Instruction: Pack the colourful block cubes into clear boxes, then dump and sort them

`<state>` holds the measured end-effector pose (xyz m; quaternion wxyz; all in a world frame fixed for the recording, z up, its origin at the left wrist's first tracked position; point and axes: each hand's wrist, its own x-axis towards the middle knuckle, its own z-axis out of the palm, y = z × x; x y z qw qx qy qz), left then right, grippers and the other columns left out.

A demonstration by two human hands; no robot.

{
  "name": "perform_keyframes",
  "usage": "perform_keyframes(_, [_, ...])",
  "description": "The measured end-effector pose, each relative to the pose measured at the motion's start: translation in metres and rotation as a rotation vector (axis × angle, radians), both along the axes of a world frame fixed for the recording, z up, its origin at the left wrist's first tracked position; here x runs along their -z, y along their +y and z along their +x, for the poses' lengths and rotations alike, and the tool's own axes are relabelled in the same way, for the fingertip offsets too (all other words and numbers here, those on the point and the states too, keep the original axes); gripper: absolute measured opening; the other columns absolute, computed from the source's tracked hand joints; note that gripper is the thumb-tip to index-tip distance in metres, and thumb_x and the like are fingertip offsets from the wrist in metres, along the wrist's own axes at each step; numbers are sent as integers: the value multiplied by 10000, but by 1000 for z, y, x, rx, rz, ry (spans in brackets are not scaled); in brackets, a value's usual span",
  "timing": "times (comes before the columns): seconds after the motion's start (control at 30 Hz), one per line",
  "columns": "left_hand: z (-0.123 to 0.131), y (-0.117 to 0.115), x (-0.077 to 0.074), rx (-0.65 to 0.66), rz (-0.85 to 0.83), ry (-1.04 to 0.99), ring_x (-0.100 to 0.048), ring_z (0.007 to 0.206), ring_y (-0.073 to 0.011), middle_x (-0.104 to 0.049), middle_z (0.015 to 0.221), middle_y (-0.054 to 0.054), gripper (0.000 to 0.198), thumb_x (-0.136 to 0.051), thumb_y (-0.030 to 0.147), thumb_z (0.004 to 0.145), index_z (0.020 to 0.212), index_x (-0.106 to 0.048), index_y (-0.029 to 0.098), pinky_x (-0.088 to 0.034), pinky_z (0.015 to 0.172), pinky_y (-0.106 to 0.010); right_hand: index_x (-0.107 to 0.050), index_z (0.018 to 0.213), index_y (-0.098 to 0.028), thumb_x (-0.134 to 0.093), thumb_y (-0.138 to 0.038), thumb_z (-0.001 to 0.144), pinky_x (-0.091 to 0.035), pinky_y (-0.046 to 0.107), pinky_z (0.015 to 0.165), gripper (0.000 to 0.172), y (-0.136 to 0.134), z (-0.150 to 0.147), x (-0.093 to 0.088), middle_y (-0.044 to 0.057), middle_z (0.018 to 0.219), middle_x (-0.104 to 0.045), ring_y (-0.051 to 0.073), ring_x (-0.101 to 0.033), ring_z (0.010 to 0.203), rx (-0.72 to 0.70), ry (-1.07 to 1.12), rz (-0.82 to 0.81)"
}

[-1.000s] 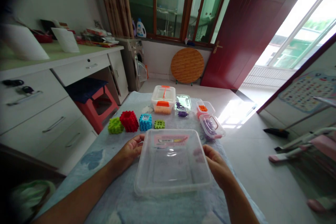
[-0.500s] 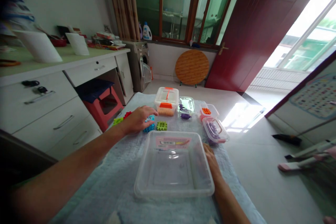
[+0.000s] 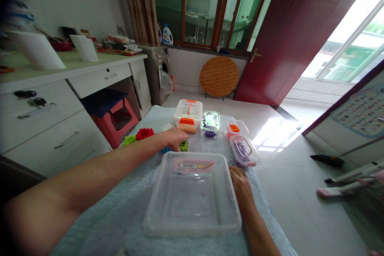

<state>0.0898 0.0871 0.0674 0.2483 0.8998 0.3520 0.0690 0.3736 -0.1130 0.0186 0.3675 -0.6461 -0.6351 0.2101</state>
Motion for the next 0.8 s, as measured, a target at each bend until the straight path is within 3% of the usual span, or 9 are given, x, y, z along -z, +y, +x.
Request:
perform_keyframes(0.1, [3,1,5,0,-13,34,-612,864,-338,-624,701,-79,300,-842,53,397,604,-665,180,-406,802,-464,-767,898,-271,-624,-344,735,-431,462,975,229,0,2,1,84,1069,-714,324,-584,1070,4,-16,24])
perform_keyframes(0.33, [11,2,8,41,71,119,-607,811,-314,-632,669,-74,281,-851,92,399,568,-650,192,-398,807,-463,-762,878,-278,-637,-370,750,-415,485,991,201,-5,-5,-2,80,1048,-715,327,-576,1065,21,55,65])
perform_keyframes(0.47, [14,0,6,34,56,166,-611,819,-307,-635,671,-77,256,-844,104,422,568,-655,196,-406,795,-435,-760,835,-303,-680,-391,728,-400,472,1019,160,-7,-15,9,67,1042,-718,330,-562,1100,-53,57,50])
perform_keyframes(0.67, [17,-7,-9,41,102,293,-625,845,-300,-674,738,-79,251,-829,131,454,653,-688,191,-433,796,-413,-756,878,-293,-617,-378,789,-447,439,985,186,0,-13,41,77,1058,-717,317,-598,1081,-201,-102,74])
perform_keyframes(0.8, [17,-12,-30,86,133,417,-620,932,-296,-701,894,-87,341,-814,184,498,818,-697,170,-442,865,-409,-734,979,-282,-486,-324,884,-495,399,928,269,-1,-17,36,83,1065,-709,274,-624,1018,-271,-253,115])
